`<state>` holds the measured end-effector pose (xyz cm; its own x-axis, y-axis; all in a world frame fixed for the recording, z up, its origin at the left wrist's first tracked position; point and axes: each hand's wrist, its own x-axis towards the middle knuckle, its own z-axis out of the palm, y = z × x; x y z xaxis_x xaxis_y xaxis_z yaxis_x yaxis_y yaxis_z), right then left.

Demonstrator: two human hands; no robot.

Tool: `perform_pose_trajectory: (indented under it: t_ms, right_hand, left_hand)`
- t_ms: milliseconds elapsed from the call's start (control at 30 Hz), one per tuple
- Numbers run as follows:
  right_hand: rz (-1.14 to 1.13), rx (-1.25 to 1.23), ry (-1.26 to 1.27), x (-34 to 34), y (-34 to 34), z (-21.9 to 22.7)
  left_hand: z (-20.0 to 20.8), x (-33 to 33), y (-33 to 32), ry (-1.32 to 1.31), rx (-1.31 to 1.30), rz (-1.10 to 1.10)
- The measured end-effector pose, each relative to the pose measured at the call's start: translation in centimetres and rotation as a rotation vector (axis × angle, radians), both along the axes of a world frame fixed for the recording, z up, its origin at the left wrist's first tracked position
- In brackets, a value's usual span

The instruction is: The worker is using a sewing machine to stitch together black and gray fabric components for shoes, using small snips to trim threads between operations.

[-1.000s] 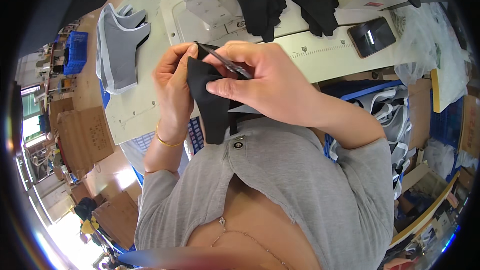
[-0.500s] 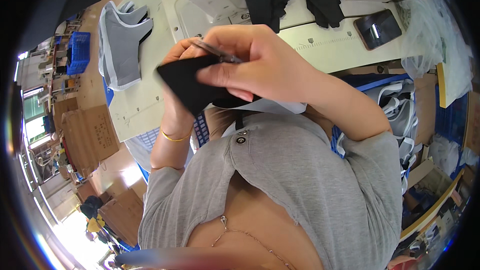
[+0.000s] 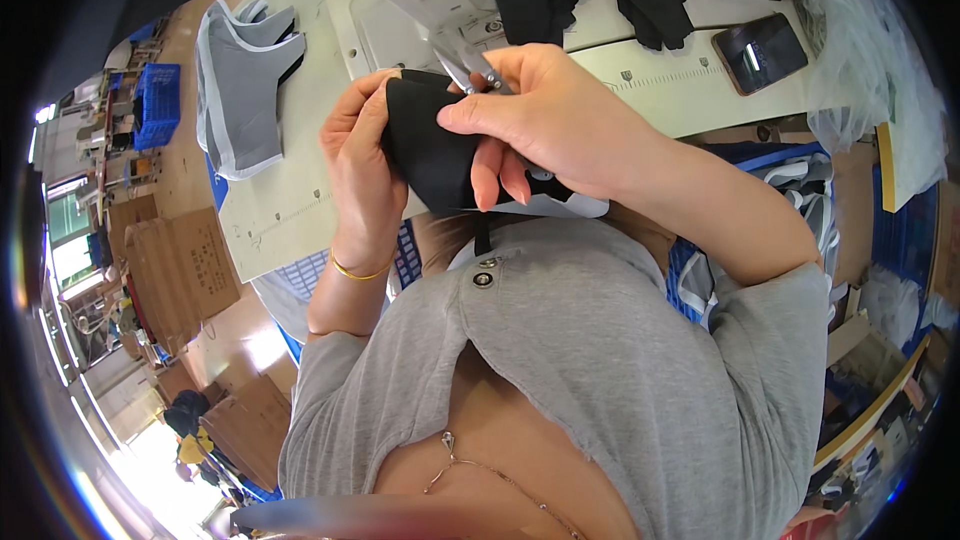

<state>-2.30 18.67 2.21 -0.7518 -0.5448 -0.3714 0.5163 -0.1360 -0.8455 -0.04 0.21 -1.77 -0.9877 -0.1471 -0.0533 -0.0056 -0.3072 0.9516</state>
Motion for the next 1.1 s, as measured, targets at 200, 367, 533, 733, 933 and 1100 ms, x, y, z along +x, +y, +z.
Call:
perform_pose_trajectory:
  t_ms: [200,367,533,733,933,1100]
  right_hand:
    - [0.017,0.018,0.009,-0.1,-0.3,-1.3]
    - [-0.011,0.014,0.015,-0.1,-0.4,-1.8]
    - [-0.020,-0.012,0.023,-0.2,-0.4,-1.7]
    - [-0.031,0.004,0.004,-0.1,-0.6,-1.3]
    - [0.053,0.177,0.195,-0.2,1.5,0.5]
    - [-0.245,0.579,1.037,-1.2,3.0,-0.8]
  left_hand:
    - [-0.2,-0.1,0.1,0.005,0.012,-0.006]
    - [-0.2,-0.1,0.0,0.083,0.057,0.000]
    - [-0.4,-0.1,-0.1,0.006,0.050,-0.022]
    - [-0.4,0.0,0.0,-0.024,-0.017,-0.001]
    - [-0.6,-0.2,-0.3,0.014,-0.105,0.014]
    - [-0.6,-0.4,-1.0,0.073,-0.181,0.036]
